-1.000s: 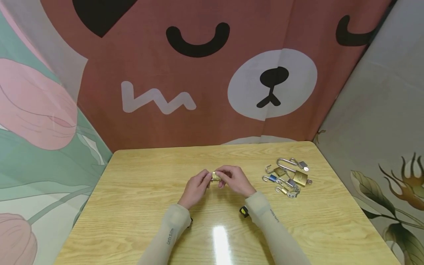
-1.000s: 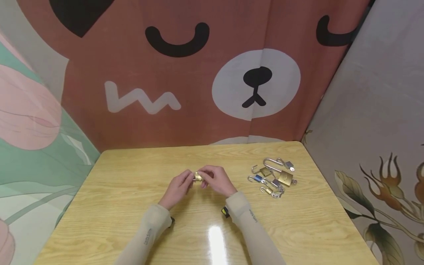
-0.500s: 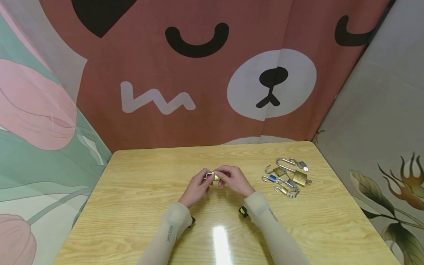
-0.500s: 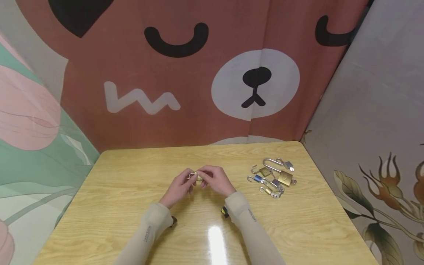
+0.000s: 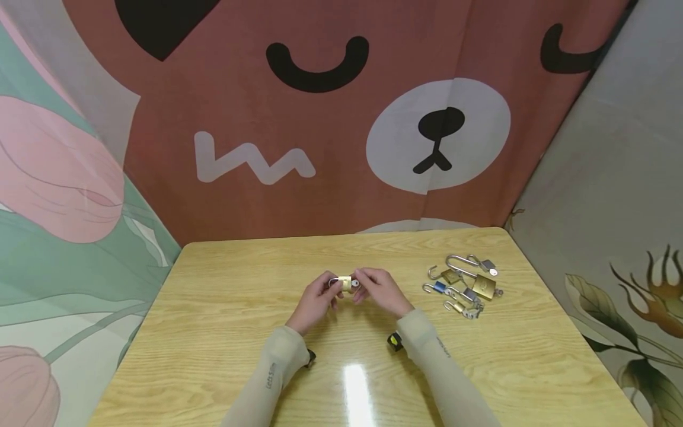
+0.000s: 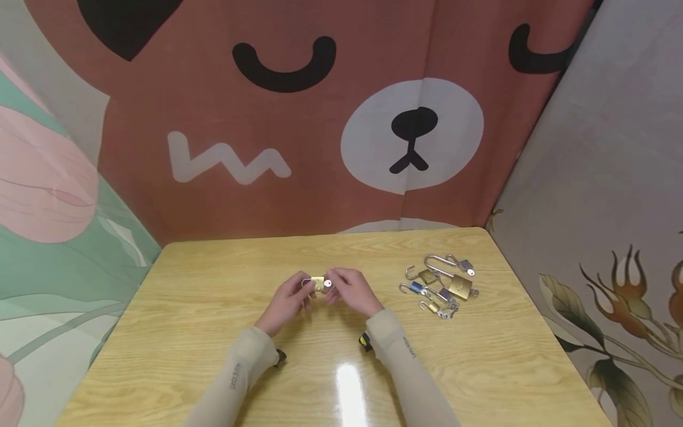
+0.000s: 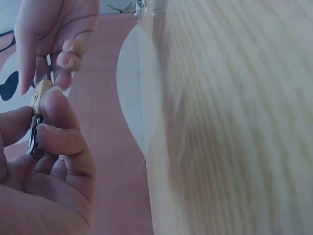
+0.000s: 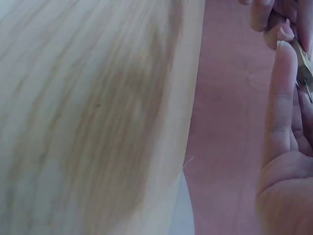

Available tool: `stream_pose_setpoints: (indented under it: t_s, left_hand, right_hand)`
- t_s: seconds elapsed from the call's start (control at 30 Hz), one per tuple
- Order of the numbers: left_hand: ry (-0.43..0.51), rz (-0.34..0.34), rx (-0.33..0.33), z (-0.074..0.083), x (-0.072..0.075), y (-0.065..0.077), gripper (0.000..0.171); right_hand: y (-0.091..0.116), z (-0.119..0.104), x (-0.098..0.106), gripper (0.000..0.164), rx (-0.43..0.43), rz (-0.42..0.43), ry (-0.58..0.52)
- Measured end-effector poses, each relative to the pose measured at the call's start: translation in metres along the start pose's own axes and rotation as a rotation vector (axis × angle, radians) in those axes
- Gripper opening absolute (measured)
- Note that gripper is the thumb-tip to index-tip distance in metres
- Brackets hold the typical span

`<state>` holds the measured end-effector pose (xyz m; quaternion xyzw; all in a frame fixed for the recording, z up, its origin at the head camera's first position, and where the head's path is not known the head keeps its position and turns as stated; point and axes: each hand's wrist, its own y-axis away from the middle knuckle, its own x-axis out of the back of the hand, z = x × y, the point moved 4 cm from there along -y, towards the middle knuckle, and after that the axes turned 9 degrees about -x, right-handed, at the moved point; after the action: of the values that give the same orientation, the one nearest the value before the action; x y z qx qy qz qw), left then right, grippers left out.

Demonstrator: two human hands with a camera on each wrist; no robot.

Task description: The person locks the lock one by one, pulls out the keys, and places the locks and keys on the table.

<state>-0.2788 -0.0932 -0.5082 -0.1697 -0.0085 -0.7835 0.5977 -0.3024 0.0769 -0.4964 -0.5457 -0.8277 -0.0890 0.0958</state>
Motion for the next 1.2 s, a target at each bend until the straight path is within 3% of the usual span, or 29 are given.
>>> stream_pose_setpoints:
  t_s: [0.43, 0.97, 1.2]
  left_hand:
    - [0.006, -0.010, 0.136, -0.002, -0.003, 0.002, 0.023]
    - [0.020, 0.012, 0.138, -0.004, -0.009, 0.002, 0.024]
    - [0.014, -0.007, 0.135, -0.005, -0.010, 0.002, 0.022]
  right_hand:
    - [-0.001, 0.012, -0.001, 0.023, -0.020, -0.021, 0.014]
    - [-0.003, 0.020, -0.006, 0.018, -0.085, -0.043, -0.035]
    - [-0.003, 0.019, -0.006, 0.018, -0.085, -0.035, -0.006]
